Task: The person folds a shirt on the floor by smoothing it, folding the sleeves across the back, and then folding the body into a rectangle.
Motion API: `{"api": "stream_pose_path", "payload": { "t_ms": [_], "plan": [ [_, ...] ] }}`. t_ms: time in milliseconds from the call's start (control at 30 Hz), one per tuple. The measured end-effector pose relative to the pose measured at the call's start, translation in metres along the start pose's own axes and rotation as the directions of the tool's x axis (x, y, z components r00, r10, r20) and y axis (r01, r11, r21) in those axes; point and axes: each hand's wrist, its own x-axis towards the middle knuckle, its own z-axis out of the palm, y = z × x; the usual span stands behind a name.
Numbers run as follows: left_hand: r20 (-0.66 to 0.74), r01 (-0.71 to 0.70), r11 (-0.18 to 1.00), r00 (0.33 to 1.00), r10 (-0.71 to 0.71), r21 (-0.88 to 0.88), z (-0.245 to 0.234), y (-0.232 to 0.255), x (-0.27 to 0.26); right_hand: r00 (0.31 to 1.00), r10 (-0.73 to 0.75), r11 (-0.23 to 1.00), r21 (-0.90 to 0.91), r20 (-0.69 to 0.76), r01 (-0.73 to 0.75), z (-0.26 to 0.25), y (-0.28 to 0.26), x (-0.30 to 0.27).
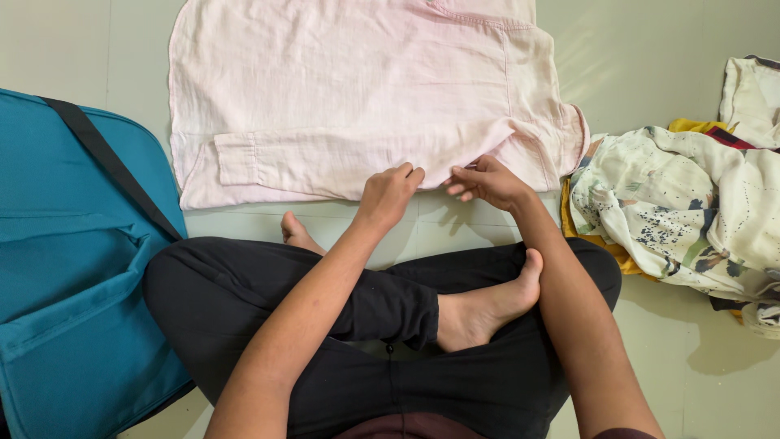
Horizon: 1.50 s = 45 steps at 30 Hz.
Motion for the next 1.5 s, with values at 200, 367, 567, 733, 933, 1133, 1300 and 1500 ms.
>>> {"api": "stream_pose_path", "payload": {
  "t_ms": [200,367,567,733,933,1133,1300,1500],
  "plan": [
    [-0.021,-0.068,0.994,0.997,0.07,0.089,0.008,0.0,-0.003,0.998,-0.064,0.998,0.018,0.019,0.064,0.016,-0.015,-0.015],
    [0.036,-0.042,0.99,0.999,0.037,0.133,0.018,-0.004,-0.006,0.999,-0.036,0.996,-0.086,0.018,0.037,0.015,-0.014,-0.014],
    [0.24,0.046,0.999,0.97,-0.046,0.006,0.029,-0.013,-0.015,0.997,0.041,0.945,-0.322,-0.068,-0.061,-0.005,-0.006,-0.01],
    [0.264,0.151,0.968,0.96,-0.095,-0.2,0.032,-0.028,-0.012,0.975,0.106,0.816,-0.543,-0.198,-0.199,-0.02,-0.016,-0.025],
    [0.023,0.278,0.959,0.96,-0.279,0.049,0.014,-0.029,0.0,0.832,-0.431,0.504,-0.858,-0.349,-0.098,-0.008,-0.042,-0.051],
    [0.261,0.419,0.866,0.834,-0.486,0.272,0.012,-0.028,0.003,0.715,-0.691,0.314,-0.935,-0.108,0.162,0.016,-0.058,-0.05],
    [0.29,0.407,0.865,0.824,-0.486,0.292,0.019,-0.032,0.004,0.754,-0.635,0.093,-0.953,0.167,0.289,-0.018,-0.026,-0.025],
    [0.329,0.365,0.865,0.816,-0.476,0.344,0.016,-0.021,0.003,0.909,-0.409,0.275,-0.96,-0.075,0.045,-0.02,-0.024,-0.028]
  ]
}}
